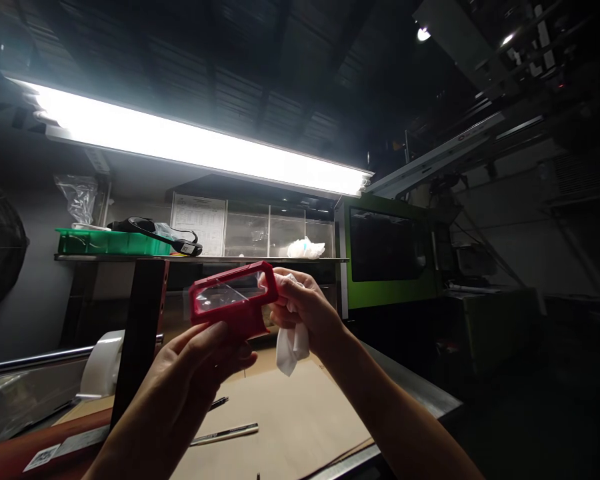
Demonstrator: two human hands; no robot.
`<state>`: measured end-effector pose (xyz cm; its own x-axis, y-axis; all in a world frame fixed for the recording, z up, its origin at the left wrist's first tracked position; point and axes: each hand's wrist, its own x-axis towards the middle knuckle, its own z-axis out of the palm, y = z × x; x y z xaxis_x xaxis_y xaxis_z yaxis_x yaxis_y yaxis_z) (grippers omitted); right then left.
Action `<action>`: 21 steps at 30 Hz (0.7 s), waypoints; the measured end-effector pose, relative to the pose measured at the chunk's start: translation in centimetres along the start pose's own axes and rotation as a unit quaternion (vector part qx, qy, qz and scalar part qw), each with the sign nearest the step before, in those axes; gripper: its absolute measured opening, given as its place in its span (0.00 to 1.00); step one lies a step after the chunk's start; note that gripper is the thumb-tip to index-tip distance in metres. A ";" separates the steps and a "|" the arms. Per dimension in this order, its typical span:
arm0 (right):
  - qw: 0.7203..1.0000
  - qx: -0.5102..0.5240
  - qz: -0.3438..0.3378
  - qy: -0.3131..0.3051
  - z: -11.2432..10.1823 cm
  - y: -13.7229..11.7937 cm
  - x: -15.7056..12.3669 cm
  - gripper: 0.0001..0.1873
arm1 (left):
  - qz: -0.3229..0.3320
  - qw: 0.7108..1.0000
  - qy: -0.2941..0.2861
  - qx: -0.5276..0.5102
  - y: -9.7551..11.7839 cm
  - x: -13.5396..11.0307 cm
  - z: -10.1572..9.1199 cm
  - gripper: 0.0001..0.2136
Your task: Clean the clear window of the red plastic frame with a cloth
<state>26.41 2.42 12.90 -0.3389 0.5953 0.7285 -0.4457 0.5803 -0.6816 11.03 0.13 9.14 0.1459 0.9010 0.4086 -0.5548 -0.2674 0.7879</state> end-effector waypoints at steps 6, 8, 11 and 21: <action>0.995 0.098 0.018 -0.014 -0.1 1.7 1.1 0.11 | 0.052 0.995 -0.057 0.061 1.4 0.5 1.7 0.11; 0.996 0.092 0.009 0.007 0.2 1.8 1.5 0.13 | 0.070 0.990 -0.094 0.080 2.0 0.7 2.2 0.12; 0.996 0.073 -0.020 0.044 0.7 1.7 2.1 0.16 | 0.093 0.981 -0.129 0.107 2.9 0.8 2.8 0.12; 0.994 0.079 0.001 0.080 1.5 0.8 3.0 0.10 | 0.143 0.969 -0.127 0.159 4.1 1.0 4.2 0.15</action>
<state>23.82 3.85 14.70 -0.2093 0.6849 0.6979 -0.5733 0.4922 -0.6550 12.31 -1.53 14.69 0.2429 0.6728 0.6988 -0.3285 -0.6208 0.7118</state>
